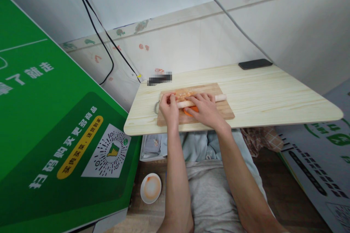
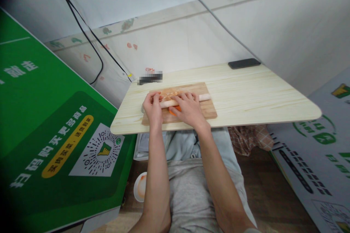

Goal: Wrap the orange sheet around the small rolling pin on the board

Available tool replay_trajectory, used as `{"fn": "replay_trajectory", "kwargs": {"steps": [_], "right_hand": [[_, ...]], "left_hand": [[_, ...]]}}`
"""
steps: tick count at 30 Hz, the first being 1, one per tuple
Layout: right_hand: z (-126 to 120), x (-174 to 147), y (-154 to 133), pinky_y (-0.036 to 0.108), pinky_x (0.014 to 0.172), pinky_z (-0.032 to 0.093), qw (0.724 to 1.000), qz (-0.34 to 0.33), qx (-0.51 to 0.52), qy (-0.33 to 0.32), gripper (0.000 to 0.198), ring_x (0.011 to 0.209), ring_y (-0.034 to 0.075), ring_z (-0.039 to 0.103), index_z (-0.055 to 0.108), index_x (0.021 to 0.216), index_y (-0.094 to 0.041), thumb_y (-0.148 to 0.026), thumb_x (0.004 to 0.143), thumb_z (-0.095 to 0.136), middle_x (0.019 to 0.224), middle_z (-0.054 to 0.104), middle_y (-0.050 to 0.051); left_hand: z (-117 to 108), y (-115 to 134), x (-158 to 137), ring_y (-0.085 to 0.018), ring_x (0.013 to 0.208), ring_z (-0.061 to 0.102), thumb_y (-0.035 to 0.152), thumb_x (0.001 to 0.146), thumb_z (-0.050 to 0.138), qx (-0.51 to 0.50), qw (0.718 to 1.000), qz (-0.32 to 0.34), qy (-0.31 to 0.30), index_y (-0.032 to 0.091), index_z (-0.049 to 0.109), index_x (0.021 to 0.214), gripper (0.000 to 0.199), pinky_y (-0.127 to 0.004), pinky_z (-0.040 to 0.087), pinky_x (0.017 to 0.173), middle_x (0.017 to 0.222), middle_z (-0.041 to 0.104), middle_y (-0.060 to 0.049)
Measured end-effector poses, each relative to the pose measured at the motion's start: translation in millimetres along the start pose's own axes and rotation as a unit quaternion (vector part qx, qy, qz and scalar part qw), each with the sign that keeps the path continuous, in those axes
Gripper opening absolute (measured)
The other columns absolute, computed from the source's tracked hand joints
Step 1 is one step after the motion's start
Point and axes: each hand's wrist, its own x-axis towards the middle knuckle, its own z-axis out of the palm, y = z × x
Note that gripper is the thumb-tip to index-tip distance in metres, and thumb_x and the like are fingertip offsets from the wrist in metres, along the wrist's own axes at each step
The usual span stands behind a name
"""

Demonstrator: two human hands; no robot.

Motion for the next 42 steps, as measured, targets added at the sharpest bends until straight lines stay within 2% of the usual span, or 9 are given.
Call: {"fn": "replay_trajectory", "kwargs": {"steps": [42], "right_hand": [[-0.6,0.8,-1.3,0.055,0.115,0.036,1.0,0.006,-0.005,-0.006,0.042,0.13,0.039,0.059,0.074,0.144,-0.023,-0.043,0.109,0.061,0.143,0.075,0.015]], "left_hand": [[1.0,2.2,0.6,-0.018,0.084,0.071,0.027,0.097,0.061,-0.004,1.0,-0.002,0.0,0.021,0.074,0.093,0.015,-0.031,0.058,0.085,0.09,0.075,-0.002]]}}
